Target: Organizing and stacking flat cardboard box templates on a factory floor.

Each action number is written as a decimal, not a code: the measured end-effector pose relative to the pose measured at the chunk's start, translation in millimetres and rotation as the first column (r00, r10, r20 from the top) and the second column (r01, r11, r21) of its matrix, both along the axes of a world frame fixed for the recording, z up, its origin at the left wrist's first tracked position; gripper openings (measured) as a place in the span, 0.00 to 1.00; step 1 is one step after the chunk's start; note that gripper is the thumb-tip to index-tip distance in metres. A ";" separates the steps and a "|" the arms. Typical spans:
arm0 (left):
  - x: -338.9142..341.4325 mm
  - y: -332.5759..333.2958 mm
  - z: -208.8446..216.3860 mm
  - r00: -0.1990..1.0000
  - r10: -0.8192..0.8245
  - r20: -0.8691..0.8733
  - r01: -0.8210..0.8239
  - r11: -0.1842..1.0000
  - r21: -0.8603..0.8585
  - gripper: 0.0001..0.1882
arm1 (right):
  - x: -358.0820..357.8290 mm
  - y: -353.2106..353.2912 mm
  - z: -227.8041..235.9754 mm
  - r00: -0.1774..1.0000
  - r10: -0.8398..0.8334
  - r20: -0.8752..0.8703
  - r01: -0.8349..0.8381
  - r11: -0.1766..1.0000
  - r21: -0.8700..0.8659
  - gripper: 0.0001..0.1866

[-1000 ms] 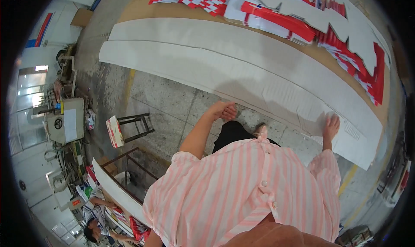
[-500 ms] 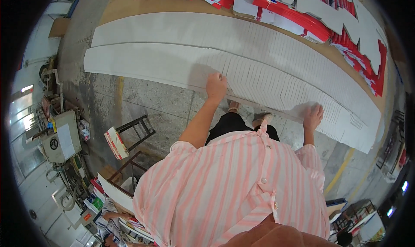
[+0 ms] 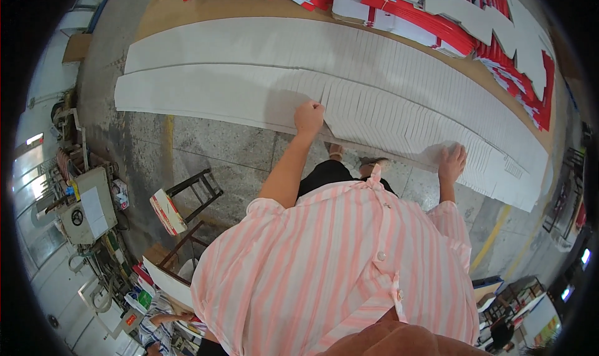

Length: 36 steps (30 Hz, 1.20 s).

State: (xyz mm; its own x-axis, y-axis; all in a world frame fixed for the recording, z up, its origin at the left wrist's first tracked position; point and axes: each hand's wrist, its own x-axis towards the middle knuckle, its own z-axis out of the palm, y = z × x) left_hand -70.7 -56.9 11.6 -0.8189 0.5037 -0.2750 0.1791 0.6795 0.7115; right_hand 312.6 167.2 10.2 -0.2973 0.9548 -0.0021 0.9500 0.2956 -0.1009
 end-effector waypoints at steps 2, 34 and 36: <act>1.4 2.2 -1.2 0.999 0.012 -0.032 -0.012 1.000 -0.021 0.11 | -0.1 0.5 0.9 1.000 0.013 0.007 -0.013 1.000 0.012 0.32; 37.6 9.5 7.9 0.967 -0.111 -0.229 0.130 0.989 0.068 0.09 | -0.1 -1.9 -9.9 0.999 -0.004 -0.044 0.007 0.997 0.071 0.33; 40.4 13.1 13.2 0.950 -0.057 -0.308 0.088 0.992 0.087 0.10 | 0.2 -2.6 -8.7 1.000 -0.010 -0.029 0.011 0.999 0.046 0.33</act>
State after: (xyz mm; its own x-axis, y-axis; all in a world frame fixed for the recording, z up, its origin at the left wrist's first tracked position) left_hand -30.3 -43.8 24.8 -0.8163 0.5766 0.0352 0.4435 0.5864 0.6779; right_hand 312.9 164.6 1.5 -0.2865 0.9567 0.0506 0.9500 0.2906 -0.1147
